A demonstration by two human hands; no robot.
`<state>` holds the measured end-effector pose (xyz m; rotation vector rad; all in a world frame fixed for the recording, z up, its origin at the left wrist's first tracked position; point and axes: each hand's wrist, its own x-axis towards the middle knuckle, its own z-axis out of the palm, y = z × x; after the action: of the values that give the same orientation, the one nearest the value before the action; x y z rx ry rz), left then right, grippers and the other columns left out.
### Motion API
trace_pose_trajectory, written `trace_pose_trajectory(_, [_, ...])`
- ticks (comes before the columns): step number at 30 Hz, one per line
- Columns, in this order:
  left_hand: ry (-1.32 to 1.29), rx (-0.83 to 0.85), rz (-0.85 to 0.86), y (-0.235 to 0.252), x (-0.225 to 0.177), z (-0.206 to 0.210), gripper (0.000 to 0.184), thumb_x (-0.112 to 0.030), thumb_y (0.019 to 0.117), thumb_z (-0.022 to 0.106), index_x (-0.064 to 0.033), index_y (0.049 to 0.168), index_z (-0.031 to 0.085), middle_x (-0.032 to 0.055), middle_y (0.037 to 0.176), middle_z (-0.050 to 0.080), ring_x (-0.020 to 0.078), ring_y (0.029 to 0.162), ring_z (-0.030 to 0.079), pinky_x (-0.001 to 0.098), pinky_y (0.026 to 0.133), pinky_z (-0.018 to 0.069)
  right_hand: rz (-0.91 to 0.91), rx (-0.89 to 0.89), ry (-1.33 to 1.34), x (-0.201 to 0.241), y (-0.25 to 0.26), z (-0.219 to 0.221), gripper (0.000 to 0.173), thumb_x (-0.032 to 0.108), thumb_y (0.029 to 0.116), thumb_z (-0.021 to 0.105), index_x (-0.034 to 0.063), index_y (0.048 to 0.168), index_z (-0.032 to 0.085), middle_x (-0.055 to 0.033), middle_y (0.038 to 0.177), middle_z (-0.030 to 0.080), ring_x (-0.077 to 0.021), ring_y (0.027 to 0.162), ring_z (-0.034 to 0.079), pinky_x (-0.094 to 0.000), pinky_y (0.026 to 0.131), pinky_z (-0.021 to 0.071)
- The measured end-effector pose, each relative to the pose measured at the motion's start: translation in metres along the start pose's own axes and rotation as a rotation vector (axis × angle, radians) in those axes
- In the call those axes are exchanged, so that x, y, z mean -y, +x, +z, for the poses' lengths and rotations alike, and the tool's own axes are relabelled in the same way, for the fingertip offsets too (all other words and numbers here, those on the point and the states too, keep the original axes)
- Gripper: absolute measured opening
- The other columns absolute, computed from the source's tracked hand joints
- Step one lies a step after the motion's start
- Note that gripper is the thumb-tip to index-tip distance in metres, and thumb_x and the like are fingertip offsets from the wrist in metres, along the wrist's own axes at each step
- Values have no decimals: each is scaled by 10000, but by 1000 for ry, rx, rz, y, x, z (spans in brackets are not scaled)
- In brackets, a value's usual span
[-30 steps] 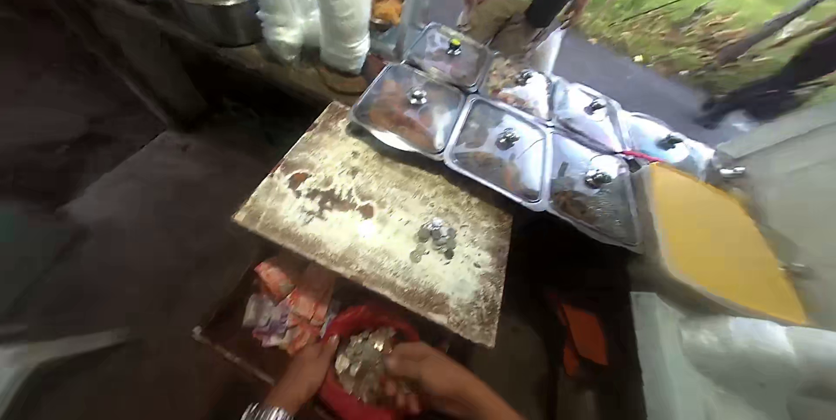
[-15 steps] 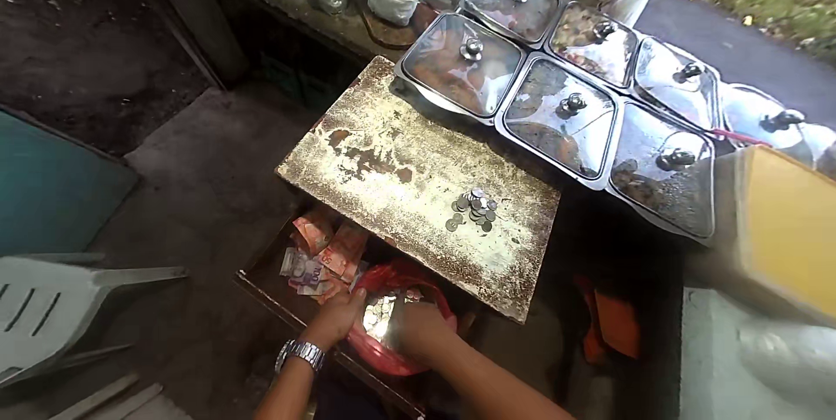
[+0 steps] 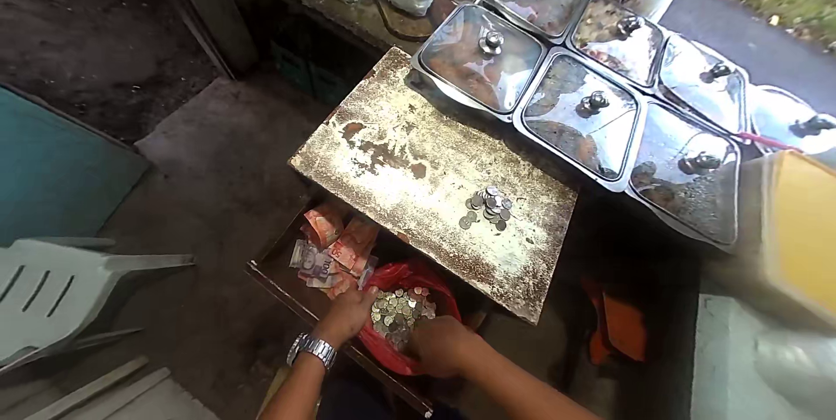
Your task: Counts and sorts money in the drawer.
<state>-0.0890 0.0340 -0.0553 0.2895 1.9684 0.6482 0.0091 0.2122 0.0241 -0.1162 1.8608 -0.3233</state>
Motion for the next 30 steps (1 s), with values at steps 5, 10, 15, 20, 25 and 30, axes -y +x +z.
trace_pose_trajectory(5, [37,17,17,-2,-2,2,655,-539,1086,337,2,1080,706,220,1134,678,353,1128,643,575,1000,476,-24,-42,-100,1,21,3,296,167,1025,563,-41,1209,666,-296,1246,650,-513,1190,598,-736,974,444])
trace_pose_trajectory(10, [58,3,24,0,1,3,679,-548,1088,308,-3,1084,713,222,1209,674,348,1189,632,578,1041,461,22,-162,-57,-13,12,-30,353,66,958,616,21,1308,627,-300,1268,627,-515,1181,600,-727,929,476])
trace_pose_trajectory(15, [81,2,13,-1,-1,3,675,-546,1089,309,-4,1105,710,223,1195,673,355,1188,628,583,1034,458,37,-142,-70,-17,-3,-28,229,99,981,589,-53,1142,646,-292,1212,644,-495,1144,623,-710,893,494])
trace_pose_trajectory(20, [53,5,3,1,-1,3,673,-546,1089,303,-14,1093,715,215,1157,681,349,1160,634,582,1016,463,131,4,-242,0,17,-13,226,75,997,546,-84,1097,672,-293,1188,656,-484,1117,634,-672,879,505])
trace_pose_trajectory(25, [31,27,3,5,1,1,664,-545,1088,315,-17,1127,715,217,1202,677,346,1196,624,578,1043,453,72,-88,-102,-9,38,-9,275,162,982,623,-72,1121,667,-296,1218,649,-490,1161,615,-693,917,491])
trace_pose_trajectory(30, [31,15,6,3,-1,1,662,-537,1091,315,-8,1128,711,220,1206,674,346,1197,626,577,1044,453,115,-270,163,-17,31,-23,280,144,1009,560,-57,1185,643,-283,1248,645,-480,1195,612,-693,953,488])
